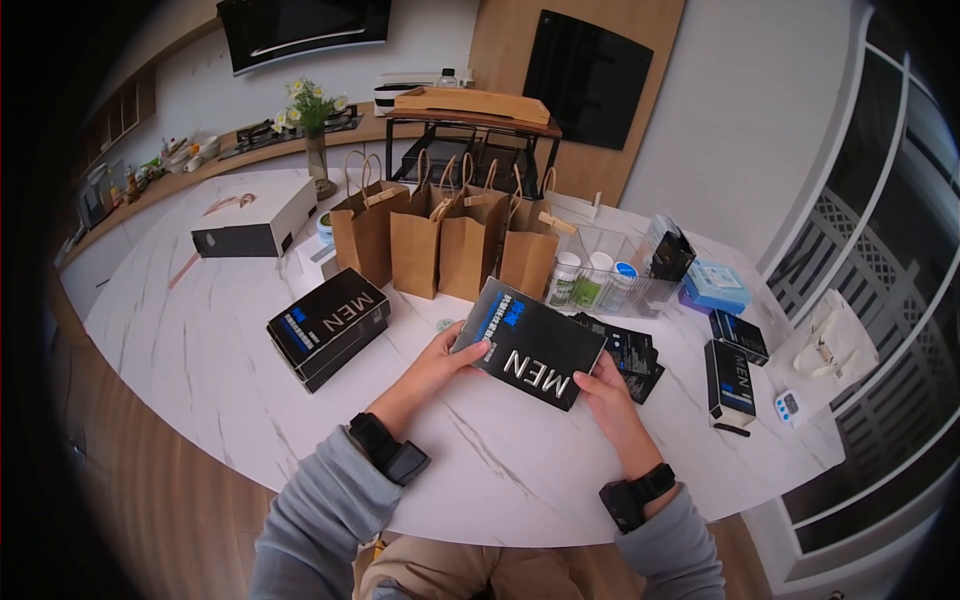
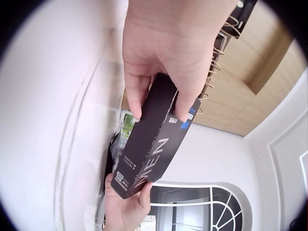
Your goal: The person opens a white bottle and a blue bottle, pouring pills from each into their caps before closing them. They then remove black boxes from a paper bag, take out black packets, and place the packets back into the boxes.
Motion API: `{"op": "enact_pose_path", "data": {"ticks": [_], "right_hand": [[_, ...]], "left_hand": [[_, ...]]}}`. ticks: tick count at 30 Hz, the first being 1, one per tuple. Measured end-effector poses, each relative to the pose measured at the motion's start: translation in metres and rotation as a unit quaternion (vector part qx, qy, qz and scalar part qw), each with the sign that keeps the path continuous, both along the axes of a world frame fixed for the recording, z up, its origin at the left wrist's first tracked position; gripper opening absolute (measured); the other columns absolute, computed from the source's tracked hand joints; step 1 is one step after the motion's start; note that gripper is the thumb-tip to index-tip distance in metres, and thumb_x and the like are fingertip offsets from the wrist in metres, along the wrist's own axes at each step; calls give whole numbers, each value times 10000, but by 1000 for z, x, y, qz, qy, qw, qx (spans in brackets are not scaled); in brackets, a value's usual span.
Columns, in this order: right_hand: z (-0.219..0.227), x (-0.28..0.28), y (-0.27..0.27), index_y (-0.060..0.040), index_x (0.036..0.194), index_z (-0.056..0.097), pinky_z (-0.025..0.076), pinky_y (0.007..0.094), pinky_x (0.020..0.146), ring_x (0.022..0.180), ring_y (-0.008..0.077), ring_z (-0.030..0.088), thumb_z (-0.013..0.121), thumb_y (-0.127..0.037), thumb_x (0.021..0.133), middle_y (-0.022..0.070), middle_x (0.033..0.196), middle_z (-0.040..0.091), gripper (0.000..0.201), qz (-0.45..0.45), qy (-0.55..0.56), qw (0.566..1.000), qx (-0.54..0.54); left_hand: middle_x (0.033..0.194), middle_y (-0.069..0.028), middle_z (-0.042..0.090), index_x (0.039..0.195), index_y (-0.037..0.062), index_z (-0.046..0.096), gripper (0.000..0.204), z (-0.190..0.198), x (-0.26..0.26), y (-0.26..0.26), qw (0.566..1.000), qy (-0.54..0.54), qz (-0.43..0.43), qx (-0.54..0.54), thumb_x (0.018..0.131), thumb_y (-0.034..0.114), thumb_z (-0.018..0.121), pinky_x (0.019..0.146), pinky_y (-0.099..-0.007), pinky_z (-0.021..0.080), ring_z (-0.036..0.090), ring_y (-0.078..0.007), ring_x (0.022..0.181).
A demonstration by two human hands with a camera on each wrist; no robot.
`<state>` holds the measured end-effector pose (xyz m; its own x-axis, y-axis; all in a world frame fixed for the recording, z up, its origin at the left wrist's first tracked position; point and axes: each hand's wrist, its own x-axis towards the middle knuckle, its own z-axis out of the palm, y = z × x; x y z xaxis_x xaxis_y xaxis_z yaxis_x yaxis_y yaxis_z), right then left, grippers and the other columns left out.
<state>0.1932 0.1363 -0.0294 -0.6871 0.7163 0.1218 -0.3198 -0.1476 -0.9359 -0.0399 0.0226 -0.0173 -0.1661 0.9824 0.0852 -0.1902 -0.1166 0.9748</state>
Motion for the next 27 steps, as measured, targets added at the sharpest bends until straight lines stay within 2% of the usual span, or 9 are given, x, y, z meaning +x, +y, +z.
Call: {"op": "enact_pose_path", "data": {"ticks": [9, 11, 15, 21, 23, 25, 27], "right_hand": [[7, 0, -6, -77, 1250, 374, 369, 332, 921, 1075, 175, 465, 576, -38, 780, 53, 1147, 484, 513, -10, -4, 1000, -25], [6, -1, -6, -67, 1185, 415, 395, 292, 874, 1008, 151, 501, 605, -24, 764, 34, 1084, 524, 464, -57, 10, 998, -17], [0, 2, -2, -49, 1183, 419, 395, 295, 896, 1008, 158, 511, 617, -7, 758, 39, 1084, 531, 470, -69, -12, 996, -54], [1, -3, 0, -53, 1178, 432, 387, 292, 888, 1014, 144, 504, 522, -154, 872, 29, 1092, 528, 335, -90, 60, 994, -25], [0, -3, 3, -61, 1171, 445, 389, 282, 862, 997, 140, 509, 462, -240, 905, 24, 1083, 536, 320, -98, 98, 984, -110], [-7, 3, 8, -65, 1152, 462, 402, 277, 825, 976, 136, 517, 445, -251, 909, 27, 1077, 546, 306, -91, 84, 988, -91], [-8, 5, 9, -27, 1167, 446, 418, 324, 873, 1006, 181, 524, 427, -172, 903, 79, 1125, 534, 302, -95, 92, 987, -93]], "left_hand": [[1031, -54, 572, 1210, 0, 408, 510, -4, -1, 3, 999, -18, -3, -27, 837, 294, 597, 741, -231, 493, 572, -106, 906], [1030, -52, 572, 1210, 5, 407, 506, -5, -1, 4, 999, -25, -3, -36, 839, 295, 594, 728, -235, 500, 574, -107, 906], [1030, -51, 571, 1189, 23, 419, 467, -5, -1, 3, 1000, 4, -22, -19, 850, 304, 573, 680, -256, 519, 581, -113, 893], [948, -41, 586, 1154, 38, 451, 377, 3, 2, 1, 999, -3, 32, -14, 874, 276, 537, 652, -245, 509, 588, -95, 796], [940, -43, 587, 1154, 37, 451, 378, 2, 1, 1, 999, -4, 45, -8, 876, 280, 533, 642, -243, 508, 588, -94, 782], [930, -43, 589, 1164, 39, 447, 395, -1, -1, 3, 999, -10, 54, 2, 877, 299, 527, 626, -241, 507, 588, -92, 774], [927, -41, 589, 1166, 41, 446, 399, 0, -2, 2, 998, -14, 64, 3, 877, 305, 525, 623, -239, 506, 589, -91, 768]]}}
